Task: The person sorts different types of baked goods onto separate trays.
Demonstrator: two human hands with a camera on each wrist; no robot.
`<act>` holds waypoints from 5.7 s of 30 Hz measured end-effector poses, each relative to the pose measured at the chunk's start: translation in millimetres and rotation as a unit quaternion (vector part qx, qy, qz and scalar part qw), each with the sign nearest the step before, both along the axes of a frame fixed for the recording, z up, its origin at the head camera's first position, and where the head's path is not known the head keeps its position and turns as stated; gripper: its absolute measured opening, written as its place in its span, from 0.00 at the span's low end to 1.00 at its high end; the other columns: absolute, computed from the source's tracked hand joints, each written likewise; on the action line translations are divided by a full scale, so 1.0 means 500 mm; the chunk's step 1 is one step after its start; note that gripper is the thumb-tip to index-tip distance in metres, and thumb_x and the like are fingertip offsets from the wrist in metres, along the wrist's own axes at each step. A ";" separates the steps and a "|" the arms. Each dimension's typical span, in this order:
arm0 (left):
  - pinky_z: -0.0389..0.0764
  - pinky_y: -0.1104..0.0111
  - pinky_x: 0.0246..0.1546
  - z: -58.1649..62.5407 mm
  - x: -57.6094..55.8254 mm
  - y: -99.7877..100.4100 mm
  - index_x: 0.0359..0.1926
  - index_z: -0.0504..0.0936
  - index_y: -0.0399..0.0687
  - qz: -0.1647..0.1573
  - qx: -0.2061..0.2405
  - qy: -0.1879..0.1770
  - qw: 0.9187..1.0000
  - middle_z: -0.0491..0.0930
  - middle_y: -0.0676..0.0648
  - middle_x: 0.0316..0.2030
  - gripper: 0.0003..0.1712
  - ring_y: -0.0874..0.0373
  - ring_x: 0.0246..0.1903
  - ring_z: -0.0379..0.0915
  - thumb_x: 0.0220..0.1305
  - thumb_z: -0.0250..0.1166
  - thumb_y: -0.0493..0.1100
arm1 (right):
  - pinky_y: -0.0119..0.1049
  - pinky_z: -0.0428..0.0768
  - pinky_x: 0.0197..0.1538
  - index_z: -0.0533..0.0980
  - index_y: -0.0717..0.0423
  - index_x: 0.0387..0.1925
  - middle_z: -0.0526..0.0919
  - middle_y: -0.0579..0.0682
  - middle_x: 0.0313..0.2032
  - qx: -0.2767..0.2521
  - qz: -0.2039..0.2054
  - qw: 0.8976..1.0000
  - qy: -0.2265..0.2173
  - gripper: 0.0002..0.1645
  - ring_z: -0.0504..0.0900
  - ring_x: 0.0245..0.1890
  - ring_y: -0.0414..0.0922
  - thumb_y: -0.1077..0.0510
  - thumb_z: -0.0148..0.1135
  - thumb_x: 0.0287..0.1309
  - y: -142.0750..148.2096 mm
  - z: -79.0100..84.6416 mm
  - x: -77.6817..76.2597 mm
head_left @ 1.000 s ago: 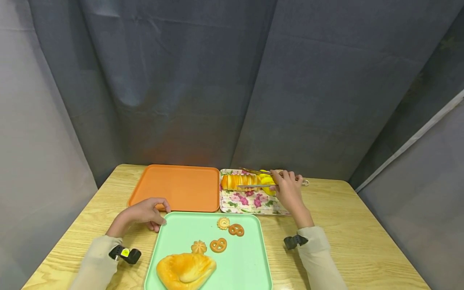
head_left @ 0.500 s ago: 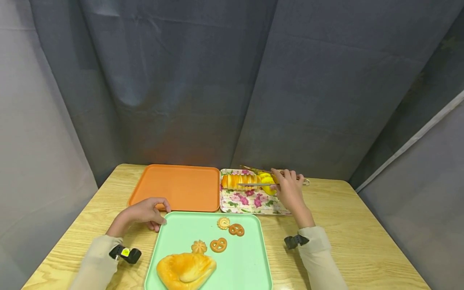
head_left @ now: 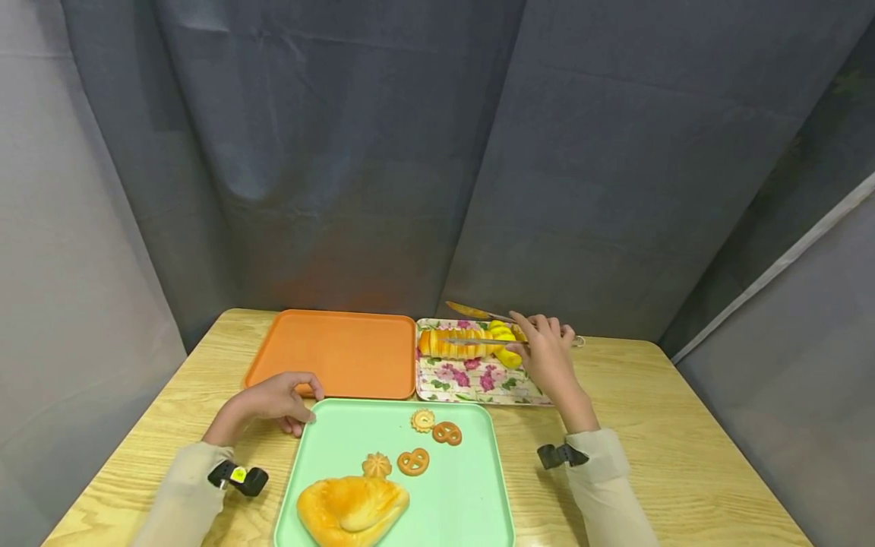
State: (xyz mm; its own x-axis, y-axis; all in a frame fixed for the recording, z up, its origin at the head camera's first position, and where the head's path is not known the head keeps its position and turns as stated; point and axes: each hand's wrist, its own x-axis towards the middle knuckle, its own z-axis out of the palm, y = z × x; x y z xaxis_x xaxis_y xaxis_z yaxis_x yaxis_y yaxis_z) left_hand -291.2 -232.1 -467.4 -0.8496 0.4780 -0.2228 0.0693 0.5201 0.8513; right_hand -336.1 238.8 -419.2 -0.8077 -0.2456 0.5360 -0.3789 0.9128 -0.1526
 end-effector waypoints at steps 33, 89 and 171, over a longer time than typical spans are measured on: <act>0.80 0.67 0.23 -0.003 -0.009 0.006 0.49 0.73 0.35 0.001 0.008 -0.011 1.000 0.80 0.45 0.18 0.16 0.57 0.18 0.76 0.64 0.67 0.32 | 0.38 0.73 0.53 0.79 0.50 0.63 0.86 0.43 0.48 0.080 0.372 0.897 -0.224 0.33 0.78 0.47 0.41 0.48 0.71 0.54 -0.162 0.092 0.168; 0.80 0.66 0.24 -0.006 -0.010 0.005 0.50 0.73 0.35 0.004 0.007 -0.012 1.000 0.81 0.45 0.18 0.17 0.57 0.19 0.77 0.63 0.68 0.34 | 0.49 0.65 0.56 0.86 0.48 0.50 0.88 0.39 0.39 0.014 0.307 0.949 -0.066 0.26 0.81 0.40 0.43 0.53 0.77 0.44 -0.107 0.119 0.148; 0.79 0.67 0.24 -0.002 -0.002 -0.002 0.50 0.74 0.34 0.003 0.012 -0.008 1.000 0.81 0.45 0.19 0.16 0.57 0.19 0.77 0.64 0.68 0.33 | 0.73 0.53 0.60 0.83 0.55 0.55 0.83 0.54 0.37 0.039 0.054 0.994 -0.086 0.21 0.76 0.46 0.59 0.58 0.71 0.60 0.037 -0.001 0.003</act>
State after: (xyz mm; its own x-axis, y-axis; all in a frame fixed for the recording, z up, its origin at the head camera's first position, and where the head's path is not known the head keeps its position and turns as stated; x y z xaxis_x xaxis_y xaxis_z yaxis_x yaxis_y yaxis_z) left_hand -292.0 -233.4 -468.2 -0.8488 0.4783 -0.2253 0.0526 0.5005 0.8641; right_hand -334.6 257.2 -419.5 -0.8526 -0.3715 0.3676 -0.4495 0.8800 -0.1532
